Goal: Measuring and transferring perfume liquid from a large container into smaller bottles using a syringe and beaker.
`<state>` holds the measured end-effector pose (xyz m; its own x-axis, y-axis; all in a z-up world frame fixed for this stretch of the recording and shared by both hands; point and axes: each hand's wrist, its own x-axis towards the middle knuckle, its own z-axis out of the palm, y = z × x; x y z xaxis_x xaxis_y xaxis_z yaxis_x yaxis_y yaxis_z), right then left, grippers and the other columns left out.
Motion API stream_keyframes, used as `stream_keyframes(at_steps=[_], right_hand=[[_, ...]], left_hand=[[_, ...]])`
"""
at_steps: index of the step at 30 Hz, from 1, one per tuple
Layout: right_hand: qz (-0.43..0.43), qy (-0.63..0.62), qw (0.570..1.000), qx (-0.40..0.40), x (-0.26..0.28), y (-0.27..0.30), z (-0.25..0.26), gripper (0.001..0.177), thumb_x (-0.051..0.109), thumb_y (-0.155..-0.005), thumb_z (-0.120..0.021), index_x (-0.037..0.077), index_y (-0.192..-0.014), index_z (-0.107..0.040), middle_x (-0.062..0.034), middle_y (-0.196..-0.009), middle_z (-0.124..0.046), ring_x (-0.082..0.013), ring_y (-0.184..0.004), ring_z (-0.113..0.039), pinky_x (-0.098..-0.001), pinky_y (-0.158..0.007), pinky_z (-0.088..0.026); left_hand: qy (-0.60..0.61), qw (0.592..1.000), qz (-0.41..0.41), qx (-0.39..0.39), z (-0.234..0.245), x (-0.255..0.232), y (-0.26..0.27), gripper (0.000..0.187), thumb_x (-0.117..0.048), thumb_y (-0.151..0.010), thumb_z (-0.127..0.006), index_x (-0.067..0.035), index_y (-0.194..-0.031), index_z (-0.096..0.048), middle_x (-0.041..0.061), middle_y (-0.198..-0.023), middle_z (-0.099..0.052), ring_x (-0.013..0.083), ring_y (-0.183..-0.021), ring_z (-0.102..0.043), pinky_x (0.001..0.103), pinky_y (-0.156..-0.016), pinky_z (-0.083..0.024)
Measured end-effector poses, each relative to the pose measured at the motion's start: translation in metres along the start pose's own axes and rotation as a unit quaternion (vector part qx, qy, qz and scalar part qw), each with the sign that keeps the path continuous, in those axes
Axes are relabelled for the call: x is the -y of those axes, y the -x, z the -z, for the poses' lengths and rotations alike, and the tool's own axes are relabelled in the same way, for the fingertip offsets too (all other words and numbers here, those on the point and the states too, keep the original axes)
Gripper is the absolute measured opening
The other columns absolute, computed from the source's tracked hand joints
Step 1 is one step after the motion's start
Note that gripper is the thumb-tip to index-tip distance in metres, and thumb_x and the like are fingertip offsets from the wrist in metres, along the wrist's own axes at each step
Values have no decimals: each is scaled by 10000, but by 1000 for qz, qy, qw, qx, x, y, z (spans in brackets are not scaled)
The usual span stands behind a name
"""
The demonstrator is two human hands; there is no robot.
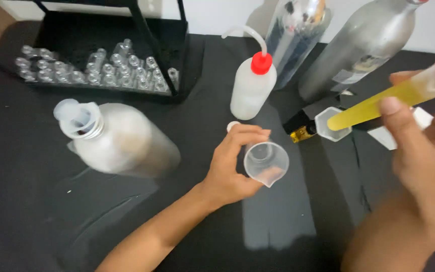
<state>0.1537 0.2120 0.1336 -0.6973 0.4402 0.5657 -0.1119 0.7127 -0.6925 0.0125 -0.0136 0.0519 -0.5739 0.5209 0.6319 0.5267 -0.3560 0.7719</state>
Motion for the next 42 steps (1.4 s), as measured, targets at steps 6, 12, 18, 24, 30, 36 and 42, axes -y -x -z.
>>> stream_keyframes(at_steps=[6, 12, 18, 24, 30, 36, 42], right_hand=[[1, 59, 997, -41, 18, 5, 7, 362, -45, -1228, -626, 32, -1502, -403, -213, -1460, -566, -307, -1637, -366, -435, -1459, -228], [93, 82, 992, -13, 46, 0, 10, 356, -57, -1179, -684, -66, -1408, -411, -292, -1304, -611, -405, -1309, -613, -640, -1473, -319], [140, 129, 982, 15, 57, -3, 6, 303, -35, -1119, -759, -80, -1302, -521, -266, -1266, -672, -410, -1268, -659, -660, -1357, -466], [169, 158, 972, 33, 72, -17, -12, 165, -22, -1052, -804, -108, -1150, -701, -263, -1191, -745, -379, -1129, -732, -613, -1182, -530], [169, 172, 970, 29, 73, -16, -25, 140, 49, -1058, -796, -48, -1135, -730, -214, -1156, -747, -317, -1070, -722, -589, -1150, -517], [183, 174, 967, 33, 73, -14, -32, 131, -15, -1059, -816, -35, -1140, -715, -179, -1102, -754, -316, -1072, -731, -613, -1179, -499], [186, 191, 963, 39, 77, -13, -35, 122, 56, -1089, -776, -44, -1117, -712, -198, -1141, -750, -326, -1086, -718, -629, -1200, -490]], left_hand=[[-36, 993, 38, 104, 11, -38, -36, 549, -313, -827, -840, -127, -1256, -551, 56, -1230, -655, 209, -1096, -693, 339, -985, -532], [-29, 968, 88, 232, 19, -63, -75, 575, -385, -812, -818, -154, -1277, -572, -20, -1273, -688, 170, -1189, -716, 315, -1050, -527], [1, 962, 116, 247, 23, -74, -83, 540, -351, -877, -761, -154, -1315, -513, 2, -1341, -600, 170, -1114, -705, 292, -957, -555], [67, 967, 92, 230, 30, -68, -71, 477, -183, -900, -738, -127, -1308, -497, -19, -1155, -668, 112, -932, -664, 259, -830, -551], [64, 971, 124, 194, 30, -70, -73, 600, -87, -746, -654, -103, -1338, -560, 1, -1236, -678, 112, -1014, -681, 235, -899, -545], [116, 966, 124, 196, 33, -70, -72, 616, -18, -761, -585, -97, -1366, -507, 3, -1206, -688, 162, -1075, -720, 266, -822, -558], [159, 956, 145, 198, 34, -67, -68, 596, 24, -802, -596, -125, -1343, -396, 15, -1164, -622, 126, -963, -589, 294, -890, -525]])
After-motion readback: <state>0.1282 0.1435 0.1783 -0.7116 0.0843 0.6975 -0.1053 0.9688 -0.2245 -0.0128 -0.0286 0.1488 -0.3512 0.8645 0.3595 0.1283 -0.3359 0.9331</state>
